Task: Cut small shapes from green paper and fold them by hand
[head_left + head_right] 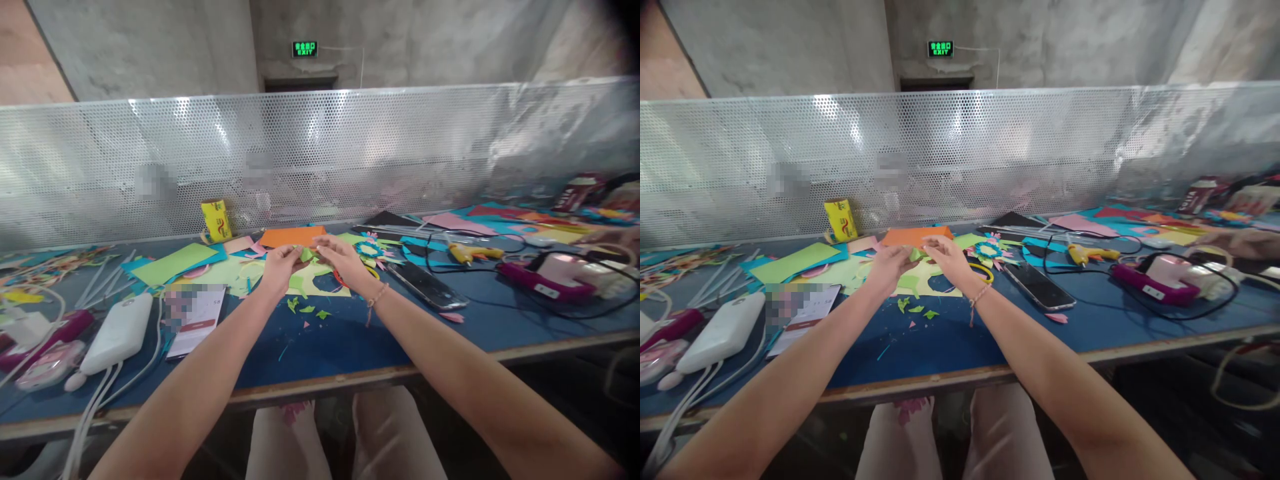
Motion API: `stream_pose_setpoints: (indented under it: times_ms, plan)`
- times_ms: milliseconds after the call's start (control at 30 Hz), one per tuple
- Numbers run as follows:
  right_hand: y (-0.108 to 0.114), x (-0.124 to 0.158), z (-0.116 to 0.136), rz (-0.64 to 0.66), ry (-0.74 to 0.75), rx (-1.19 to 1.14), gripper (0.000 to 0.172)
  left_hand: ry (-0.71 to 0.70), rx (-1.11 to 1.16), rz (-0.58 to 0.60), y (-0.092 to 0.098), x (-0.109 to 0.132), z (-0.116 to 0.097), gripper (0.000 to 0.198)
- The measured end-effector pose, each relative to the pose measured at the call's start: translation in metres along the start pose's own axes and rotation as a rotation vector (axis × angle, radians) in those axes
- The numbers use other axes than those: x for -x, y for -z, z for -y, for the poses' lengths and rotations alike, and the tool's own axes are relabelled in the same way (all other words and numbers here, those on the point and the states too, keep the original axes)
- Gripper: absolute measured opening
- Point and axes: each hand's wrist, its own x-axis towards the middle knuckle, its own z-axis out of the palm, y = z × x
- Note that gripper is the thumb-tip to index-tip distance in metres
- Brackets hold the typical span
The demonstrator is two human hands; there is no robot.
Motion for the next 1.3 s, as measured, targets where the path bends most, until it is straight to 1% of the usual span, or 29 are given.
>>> stream_pose_setpoints:
  times_ms: [33, 100, 167, 233, 333, 433, 533, 633, 733, 800, 900, 1033, 1167, 1300]
  plan:
    - [-0.001, -0.001, -0.001, -0.011, -0.075, -0.052, 0.023, -0.027, -0.036, 0.002, 0.0, 0.0, 0.001, 0.022]
    - [-0.003, -0.002, -0.002, -0.008, -0.156, -0.062, 0.024, -0.072, -0.098, 0.012, -0.001, 0.0, 0.003, 0.022]
    - [-0.005, -0.002, -0.002, 0.004, -0.166, -0.017, 0.023, -0.101, -0.161, 0.018, -0.001, 0.0, 0.004, 0.023]
    - [-0.006, -0.001, -0.001, -0.002, -0.158, 0.007, 0.022, -0.122, -0.229, 0.001, -0.001, -0.001, 0.005, 0.024]
    - [-0.006, -0.001, -0.001, -0.009, -0.19, -0.052, 0.021, -0.148, -0.299, -0.041, 0.0, -0.002, 0.007, 0.023]
    - [-0.005, -0.002, -0.004, 0.002, -0.269, -0.196, 0.022, -0.148, -0.282, -0.05, 0.002, -0.004, 0.009, 0.023]
    - [-0.004, -0.003, -0.007, 0.058, -0.357, -0.322, 0.022, -0.095, -0.208, -0.047, 0.003, -0.005, 0.009, 0.024]
    - [-0.002, -0.002, -0.005, 0.114, -0.415, -0.399, 0.018, -0.041, -0.145, -0.051, 0.003, -0.004, 0.007, 0.026]
    - [-0.001, -0.002, -0.002, 0.165, -0.429, -0.447, 0.013, -0.038, -0.138, -0.071, 0.004, -0.005, 0.007, 0.026]
    - [0.0, -0.001, -0.001, 0.182, -0.433, -0.46, 0.012, -0.06, -0.175, -0.074, 0.005, -0.007, 0.008, 0.025]
    - [-0.001, -0.001, -0.003, 0.143, -0.447, -0.447, 0.01, -0.131, -0.324, -0.079, 0.007, -0.008, 0.008, 0.024]
    - [-0.003, -0.002, -0.008, 0.075, -0.436, -0.395, 0.009, -0.218, -0.507, -0.11, 0.007, -0.006, 0.004, 0.025]
    - [-0.004, -0.002, -0.011, 0.074, -0.388, -0.321, 0.013, -0.214, -0.554, -0.109, 0.004, -0.002, -0.001, 0.025]
    - [-0.004, -0.002, -0.01, 0.102, -0.362, -0.289, 0.012, -0.22, -0.562, -0.095, 0.003, -0.002, 0.002, 0.026]
